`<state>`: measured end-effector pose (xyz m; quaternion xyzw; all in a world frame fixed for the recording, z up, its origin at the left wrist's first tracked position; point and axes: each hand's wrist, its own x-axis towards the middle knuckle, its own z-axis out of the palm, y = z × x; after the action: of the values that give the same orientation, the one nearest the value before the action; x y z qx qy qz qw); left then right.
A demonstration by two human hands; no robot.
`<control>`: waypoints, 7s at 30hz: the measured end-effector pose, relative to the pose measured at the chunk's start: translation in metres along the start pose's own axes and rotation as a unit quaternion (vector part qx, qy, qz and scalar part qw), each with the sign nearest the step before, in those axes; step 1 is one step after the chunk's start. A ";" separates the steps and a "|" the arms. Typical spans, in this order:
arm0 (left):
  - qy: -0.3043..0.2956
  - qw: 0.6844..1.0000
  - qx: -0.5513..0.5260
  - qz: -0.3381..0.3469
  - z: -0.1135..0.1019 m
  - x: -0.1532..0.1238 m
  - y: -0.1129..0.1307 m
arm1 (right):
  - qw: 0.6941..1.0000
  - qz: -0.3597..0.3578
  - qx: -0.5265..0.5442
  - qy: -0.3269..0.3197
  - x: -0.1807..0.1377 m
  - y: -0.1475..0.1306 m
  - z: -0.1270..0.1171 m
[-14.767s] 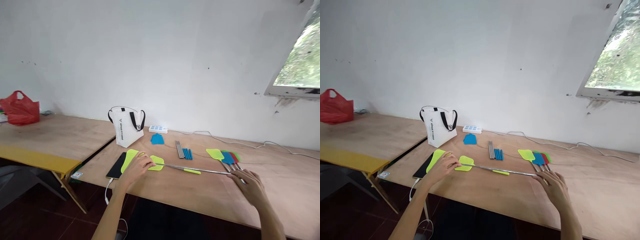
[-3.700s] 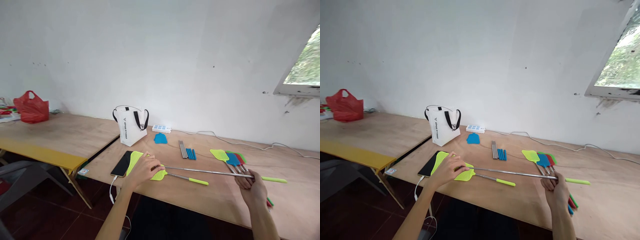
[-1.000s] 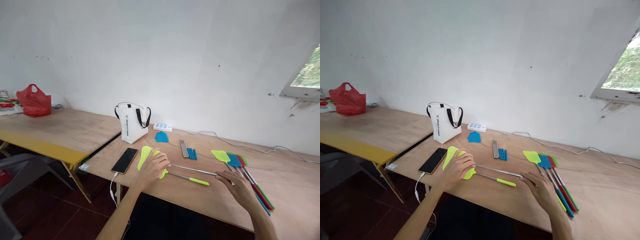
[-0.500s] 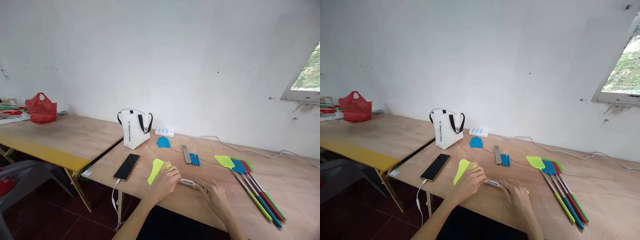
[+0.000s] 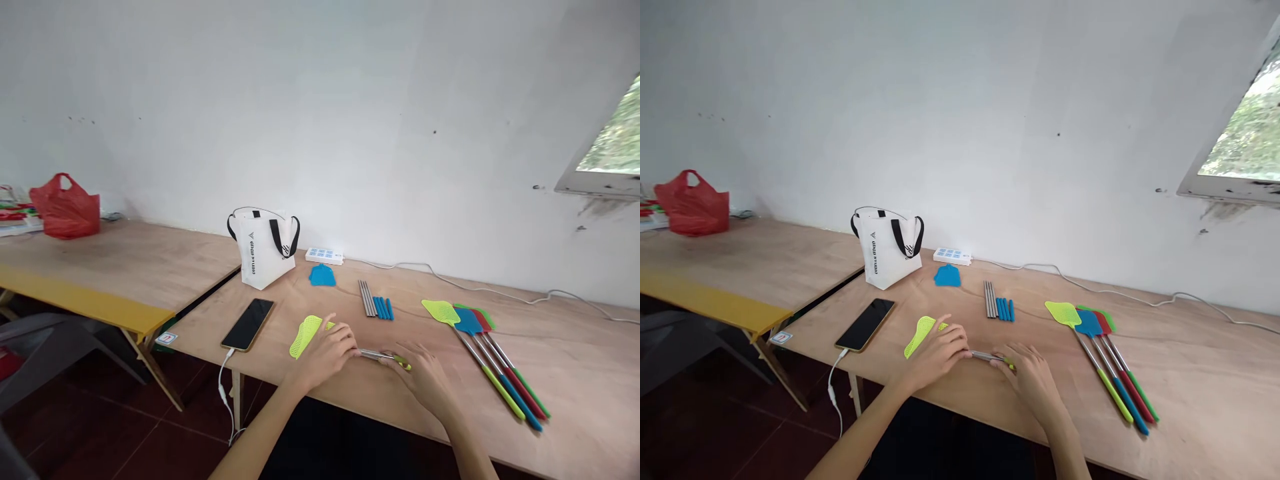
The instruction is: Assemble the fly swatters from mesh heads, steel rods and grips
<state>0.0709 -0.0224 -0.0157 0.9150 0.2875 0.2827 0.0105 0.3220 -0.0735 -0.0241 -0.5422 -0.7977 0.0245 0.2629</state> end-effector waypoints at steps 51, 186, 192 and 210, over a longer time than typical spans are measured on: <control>0.029 0.972 0.005 -0.234 0.031 -0.019 -0.059 | 0.991 0.037 -0.103 0.072 -0.004 0.029 0.060; 0.019 0.958 -0.058 -0.282 0.035 -0.040 -0.086 | 0.884 0.397 -0.232 0.084 -0.046 0.124 -0.002; 0.018 0.964 -0.049 -0.262 0.037 -0.041 -0.086 | 0.884 0.405 -0.223 0.066 -0.050 0.132 -0.002; 0.027 0.964 -0.036 -0.262 0.038 -0.041 -0.084 | 0.848 0.470 -0.231 0.085 -0.056 0.137 -0.004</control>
<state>0.0194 0.0317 -0.0841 0.7990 0.5067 0.3047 0.1098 0.4558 -0.0670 -0.0873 -0.8972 -0.4049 -0.0862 0.1538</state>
